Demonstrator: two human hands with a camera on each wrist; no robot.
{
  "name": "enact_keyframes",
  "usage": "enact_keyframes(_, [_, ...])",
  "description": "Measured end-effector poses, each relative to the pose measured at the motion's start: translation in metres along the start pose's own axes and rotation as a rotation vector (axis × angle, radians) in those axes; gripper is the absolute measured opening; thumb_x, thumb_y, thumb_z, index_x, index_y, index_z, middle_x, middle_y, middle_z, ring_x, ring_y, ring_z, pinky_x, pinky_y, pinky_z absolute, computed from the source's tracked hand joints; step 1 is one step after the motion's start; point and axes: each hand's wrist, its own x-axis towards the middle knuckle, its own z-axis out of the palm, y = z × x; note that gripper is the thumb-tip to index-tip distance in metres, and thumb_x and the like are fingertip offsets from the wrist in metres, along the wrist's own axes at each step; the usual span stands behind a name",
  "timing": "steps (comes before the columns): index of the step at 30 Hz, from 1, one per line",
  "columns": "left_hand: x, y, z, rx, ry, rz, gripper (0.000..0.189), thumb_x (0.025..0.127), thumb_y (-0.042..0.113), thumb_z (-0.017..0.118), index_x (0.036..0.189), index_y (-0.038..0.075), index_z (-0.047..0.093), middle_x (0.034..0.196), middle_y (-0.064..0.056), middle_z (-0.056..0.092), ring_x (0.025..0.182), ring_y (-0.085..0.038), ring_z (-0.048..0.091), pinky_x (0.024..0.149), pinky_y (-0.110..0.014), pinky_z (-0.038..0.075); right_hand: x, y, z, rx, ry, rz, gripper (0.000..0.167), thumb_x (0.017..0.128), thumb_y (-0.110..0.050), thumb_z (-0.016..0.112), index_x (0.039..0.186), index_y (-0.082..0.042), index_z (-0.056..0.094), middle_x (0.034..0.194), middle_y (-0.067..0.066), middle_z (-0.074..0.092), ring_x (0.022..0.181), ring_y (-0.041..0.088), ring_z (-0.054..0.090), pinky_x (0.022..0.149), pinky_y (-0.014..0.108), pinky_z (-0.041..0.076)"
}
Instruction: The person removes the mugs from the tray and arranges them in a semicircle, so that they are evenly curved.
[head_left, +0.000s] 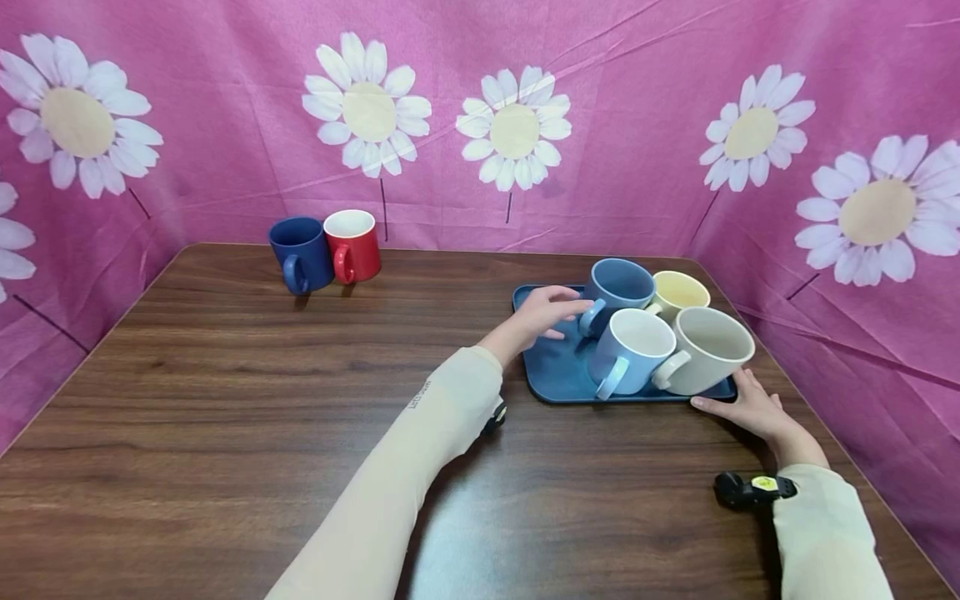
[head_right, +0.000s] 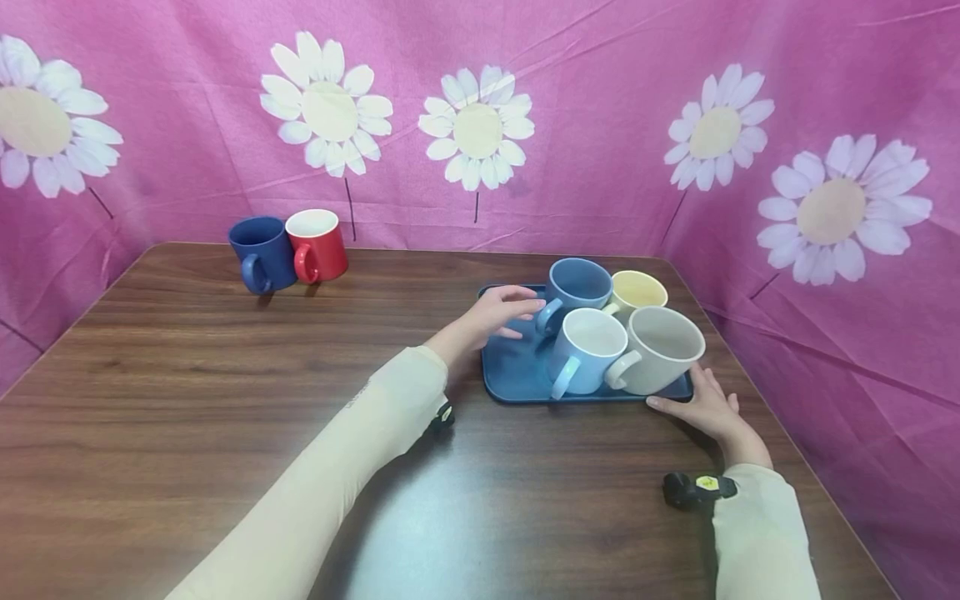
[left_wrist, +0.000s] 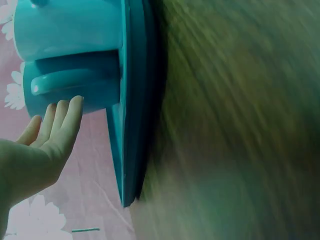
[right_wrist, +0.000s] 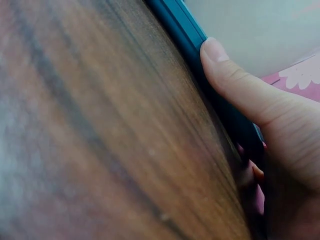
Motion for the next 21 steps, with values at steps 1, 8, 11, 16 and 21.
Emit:
enact_keyframes(1, [0.002,-0.001,0.002,-0.009,0.0,-0.01,0.046,0.078,0.028,0.064,0.116,0.005,0.051,0.101,-0.002,0.057,0.095,-0.018,0.054,0.077,-0.041,0.044,0.0,0.0,0.0,0.001,-0.001,0.002,0.093,0.079,-0.042,0.057,0.135,-0.002,-0.005,0.128,0.04,0.004,0.118,0.05,-0.006,0.08,0.069,-0.006])
enact_keyframes(8, [0.011,-0.007,0.014,-0.05,-0.006,-0.074,0.029,0.08,0.028,0.061,0.101,0.008,0.06,0.093,-0.001,0.061,0.094,-0.016,0.051,0.075,-0.038,0.046,0.0,0.001,0.0,0.004,0.0,0.006,0.093,0.079,-0.042,0.057,0.135,-0.002,-0.005,0.128,0.041,0.003,0.118,0.05,-0.006,0.081,0.069,-0.006])
enact_keyframes(11, [0.015,-0.008,0.018,-0.06,0.01,-0.077,0.023,0.081,0.028,0.06,0.092,0.007,0.063,0.081,-0.004,0.063,0.084,-0.014,0.053,0.075,-0.038,0.046,0.0,0.0,-0.001,0.003,-0.003,0.008,0.093,0.079,-0.043,0.057,0.135,-0.002,-0.005,0.128,0.04,0.003,0.118,0.05,-0.007,0.081,0.068,-0.006])
enact_keyframes(16, [0.02,-0.006,0.027,-0.052,0.097,-0.068,0.02,0.081,0.025,0.06,0.08,0.005,0.062,0.069,-0.006,0.061,0.067,-0.011,0.057,0.072,-0.039,0.047,0.0,-0.002,-0.002,0.003,-0.007,0.009,0.093,0.079,-0.042,0.056,0.135,-0.001,-0.006,0.129,0.04,0.002,0.118,0.049,-0.007,0.081,0.068,-0.006])
enact_keyframes(21, [0.025,-0.005,0.035,-0.015,0.15,-0.096,0.021,0.083,0.024,0.058,0.076,0.004,0.061,0.063,-0.006,0.056,0.063,-0.013,0.055,0.066,-0.037,0.049,-0.001,-0.003,-0.002,0.011,-0.008,0.009,0.093,0.079,-0.042,0.057,0.135,-0.002,-0.005,0.129,0.039,0.002,0.119,0.049,-0.008,0.081,0.068,-0.007])
